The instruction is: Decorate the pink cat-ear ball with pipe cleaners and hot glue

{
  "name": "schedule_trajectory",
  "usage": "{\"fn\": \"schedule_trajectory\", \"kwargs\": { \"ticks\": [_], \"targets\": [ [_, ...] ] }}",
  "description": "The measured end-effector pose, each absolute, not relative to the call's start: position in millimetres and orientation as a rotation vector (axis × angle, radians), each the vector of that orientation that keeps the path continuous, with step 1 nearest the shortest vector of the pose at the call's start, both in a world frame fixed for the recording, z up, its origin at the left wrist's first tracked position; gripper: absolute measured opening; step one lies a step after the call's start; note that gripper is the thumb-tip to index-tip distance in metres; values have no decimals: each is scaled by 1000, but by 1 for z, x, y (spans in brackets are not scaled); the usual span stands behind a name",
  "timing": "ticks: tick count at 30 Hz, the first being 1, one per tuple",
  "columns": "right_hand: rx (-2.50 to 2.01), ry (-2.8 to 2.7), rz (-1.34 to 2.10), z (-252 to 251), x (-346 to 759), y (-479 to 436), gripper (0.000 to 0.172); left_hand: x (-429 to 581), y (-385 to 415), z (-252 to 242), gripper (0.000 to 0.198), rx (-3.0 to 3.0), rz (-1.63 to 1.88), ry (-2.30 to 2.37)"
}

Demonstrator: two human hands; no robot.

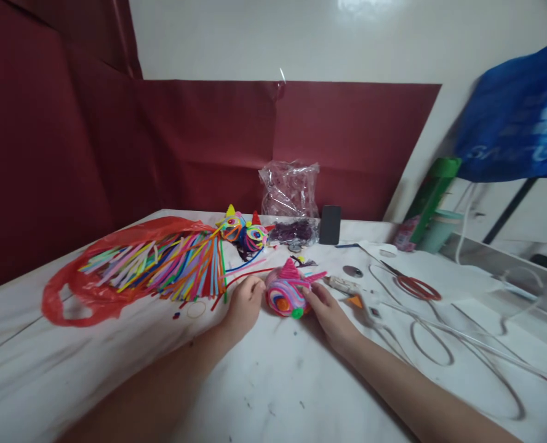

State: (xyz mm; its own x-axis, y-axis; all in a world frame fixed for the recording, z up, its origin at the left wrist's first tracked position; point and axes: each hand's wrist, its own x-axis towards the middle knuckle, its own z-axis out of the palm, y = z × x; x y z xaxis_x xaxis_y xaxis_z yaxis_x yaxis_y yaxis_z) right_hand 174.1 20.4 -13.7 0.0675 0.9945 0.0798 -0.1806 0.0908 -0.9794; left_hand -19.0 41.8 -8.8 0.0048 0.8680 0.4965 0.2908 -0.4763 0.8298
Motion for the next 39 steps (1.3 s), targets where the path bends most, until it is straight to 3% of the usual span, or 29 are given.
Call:
{"fn": "schedule_trajectory", "kwargs": {
  "ticks": [9, 12, 15, 18, 25, 31, 36, 39],
  "targets": [
    [-1003, -1081, 1238, -18, 176, 20, 45, -16, 40, -12, 21, 1805, 1592, 1229],
    [-1000, -1107, 1217, -18, 176, 19, 43, -13, 35, -14, 13, 1814, 1605, 1255],
    [-987, -1159, 1192, -17, 177, 18, 42, -9, 29, -15, 55, 1756, 1445, 1144],
    [-1005, -1206, 1125, -17, 178, 18, 42, -7, 24, -13, 77, 1663, 1342, 1041],
    [-1030, -1253, 1066, -18, 179, 18, 42, -5, 21, -7, 74, 1610, 1311, 974],
    [-1032, -1339, 969, -13, 180, 15, 56, -4, 19, -5, 78, 1728, 1382, 1033],
    [-1114, -1381, 960, -23, 186, 22, 50, -2, 19, -12, 85, 1745, 1297, 1056],
    [-1064, -1393, 1010, -28, 187, 25, 59, -2, 17, -11, 87, 1853, 1297, 1144]
  ]
}}
